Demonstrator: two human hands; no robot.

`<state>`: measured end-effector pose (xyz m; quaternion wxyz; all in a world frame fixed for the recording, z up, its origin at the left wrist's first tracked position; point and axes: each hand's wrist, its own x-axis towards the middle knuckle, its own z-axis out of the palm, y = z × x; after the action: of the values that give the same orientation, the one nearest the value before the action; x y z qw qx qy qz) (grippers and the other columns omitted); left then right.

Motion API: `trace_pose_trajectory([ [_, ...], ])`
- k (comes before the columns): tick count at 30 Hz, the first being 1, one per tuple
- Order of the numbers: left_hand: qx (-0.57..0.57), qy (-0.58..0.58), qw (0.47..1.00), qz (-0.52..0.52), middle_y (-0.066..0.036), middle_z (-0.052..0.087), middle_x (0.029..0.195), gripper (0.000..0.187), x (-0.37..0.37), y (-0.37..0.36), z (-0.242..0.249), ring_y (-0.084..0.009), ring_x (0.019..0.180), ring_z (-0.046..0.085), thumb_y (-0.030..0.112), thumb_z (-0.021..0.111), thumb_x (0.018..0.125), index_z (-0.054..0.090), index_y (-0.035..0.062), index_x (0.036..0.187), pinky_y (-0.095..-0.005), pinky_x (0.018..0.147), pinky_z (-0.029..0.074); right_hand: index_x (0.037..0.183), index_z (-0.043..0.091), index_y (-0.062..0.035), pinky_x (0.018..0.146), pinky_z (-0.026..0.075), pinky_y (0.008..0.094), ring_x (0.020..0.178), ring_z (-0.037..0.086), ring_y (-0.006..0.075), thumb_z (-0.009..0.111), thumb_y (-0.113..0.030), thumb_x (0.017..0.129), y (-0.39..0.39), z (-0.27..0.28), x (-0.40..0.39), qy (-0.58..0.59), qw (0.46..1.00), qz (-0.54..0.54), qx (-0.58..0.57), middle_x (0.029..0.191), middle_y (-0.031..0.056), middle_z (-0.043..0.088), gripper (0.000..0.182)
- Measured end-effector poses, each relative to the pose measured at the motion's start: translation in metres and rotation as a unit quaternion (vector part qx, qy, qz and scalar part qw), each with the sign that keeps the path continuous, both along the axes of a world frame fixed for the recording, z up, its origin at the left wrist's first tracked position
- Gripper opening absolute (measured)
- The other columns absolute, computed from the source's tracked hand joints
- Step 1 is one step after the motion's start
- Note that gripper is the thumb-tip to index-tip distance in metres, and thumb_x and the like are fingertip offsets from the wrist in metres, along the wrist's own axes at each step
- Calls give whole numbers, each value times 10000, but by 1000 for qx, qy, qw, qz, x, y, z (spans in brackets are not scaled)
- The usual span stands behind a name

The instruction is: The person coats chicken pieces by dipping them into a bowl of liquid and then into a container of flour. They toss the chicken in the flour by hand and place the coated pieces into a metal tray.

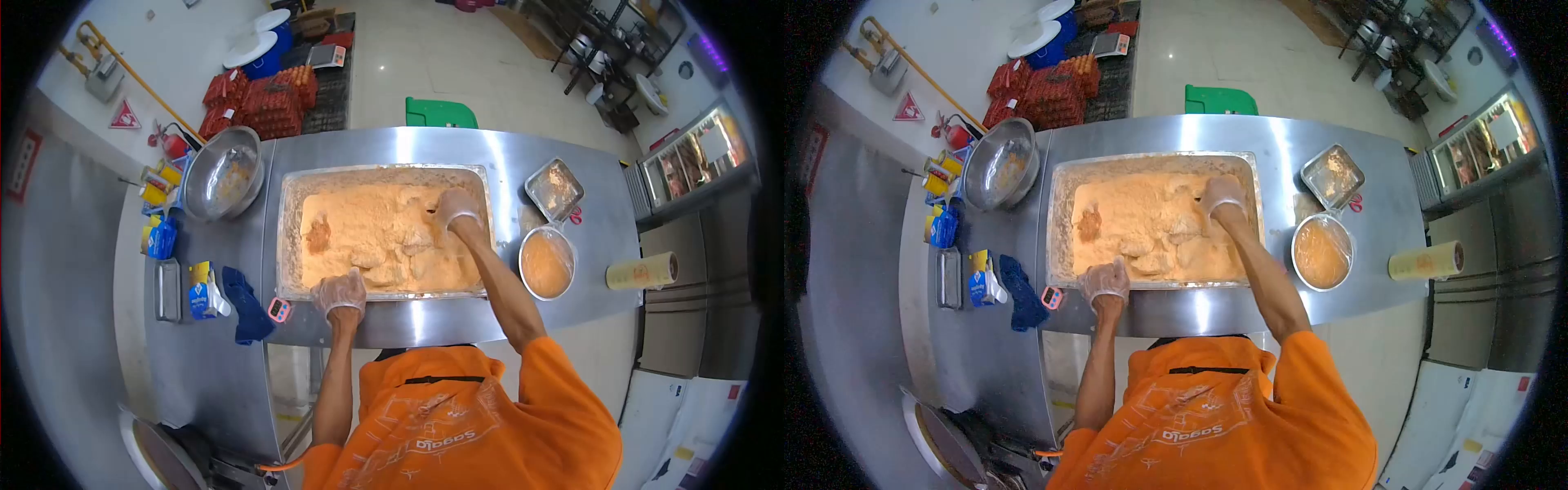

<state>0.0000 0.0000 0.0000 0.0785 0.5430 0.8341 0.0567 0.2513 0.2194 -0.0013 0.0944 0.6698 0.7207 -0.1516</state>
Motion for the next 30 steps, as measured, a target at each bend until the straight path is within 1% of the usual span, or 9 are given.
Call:
trace_pose_trajectory([
  [2, 58, -8, 998, -14, -168, 736, 784, 600, 7, -9, -7, -352, 864, 678, 457, 451, 1018, 765, 45, 717, -476, 911, 430, 1076, 790, -130, 883, 570, 425, 973, 711, 359, 740, -318, 830, -14, 35, 27, -15, 996, 81, 32, 1054, 173, 747, 313],
  [5, 37, 16, 999, -30, -153, 737, 783, 580, -12, -4, -5, -365, 819, 671, 441, 458, 1014, 763, 49, 715, -501, 858, 442, 1068, 750, -59, 905, 563, 439, 1046, 692, 362, 714, -351, 847, -35, 52, 63, 95, 985, 56, 133, 1132, 189, 722, 367],
  [11, 50, 33, 998, -32, -162, 720, 748, 527, -1, 0, -12, -377, 770, 666, 430, 497, 993, 769, 63, 729, -501, 815, 453, 1025, 748, -105, 835, 551, 482, 940, 690, 408, 756, -313, 820, -93, 129, 173, 104, 979, -97, 143, 1011, 214, 720, 291],
  [17, 3, 25, 1000, -10, -195, 729, 799, 532, 3, 5, -10, -401, 791, 684, 435, 498, 991, 772, 33, 776, -509, 781, 496, 1048, 722, -90, 814, 550, 487, 929, 687, 420, 789, -311, 796, -130, 111, 252, -36, 981, -182, 63, 1008, 221, 717, 342],
  [20, -15, 52, 998, -15, -204, 732, 820, 541, -3, 6, -21, -407, 807, 693, 434, 483, 1002, 773, 21, 808, -508, 780, 508, 996, 708, -32, 797, 559, 502, 935, 701, 401, 760, -241, 813, -141, 56, 283, -101, 958, -216, 163, 989, 234, 721, 283],
  [24, -27, 31, 999, -20, -210, 731, 826, 537, -6, 3, -32, -417, 825, 696, 423, 468, 1012, 774, 15, 844, -514, 773, 516, 854, 718, -44, 816, 561, 482, 923, 705, 382, 755, -260, 829, -155, 7, 302, -21, 957, -266, 116, 954, 201, 727, 221],
  [26, -34, 40, 999, -10, -210, 731, 831, 535, -4, 5, -26, -417, 833, 697, 418, 467, 1014, 771, 12, 843, -514, 772, 521, 777, 732, -72, 827, 572, 447, 919, 711, 355, 743, -259, 838, -159, -5, 287, -34, 962, -264, 64, 960, 176, 733, 197],
  [29, -23, 41, 999, -9, -211, 731, 836, 536, -5, 6, -30, -415, 827, 694, 417, 468, 1013, 763, 7, 834, -512, 771, 520, 803, 749, -93, 786, 568, 459, 881, 711, 346, 729, -218, 812, -174, -61, 296, -51, 981, -71, 175, 919, 161, 731, 127],
  [30, -17, 38, 999, -11, -211, 730, 838, 537, -5, 5, -29, -415, 822, 692, 417, 468, 1012, 760, 6, 830, -511, 771, 518, 806, 756, -98, 760, 562, 460, 848, 707, 340, 716, -164, 758, -172, -60, 288, -44, 977, -91, 188, 883, 146, 723, 92],
])
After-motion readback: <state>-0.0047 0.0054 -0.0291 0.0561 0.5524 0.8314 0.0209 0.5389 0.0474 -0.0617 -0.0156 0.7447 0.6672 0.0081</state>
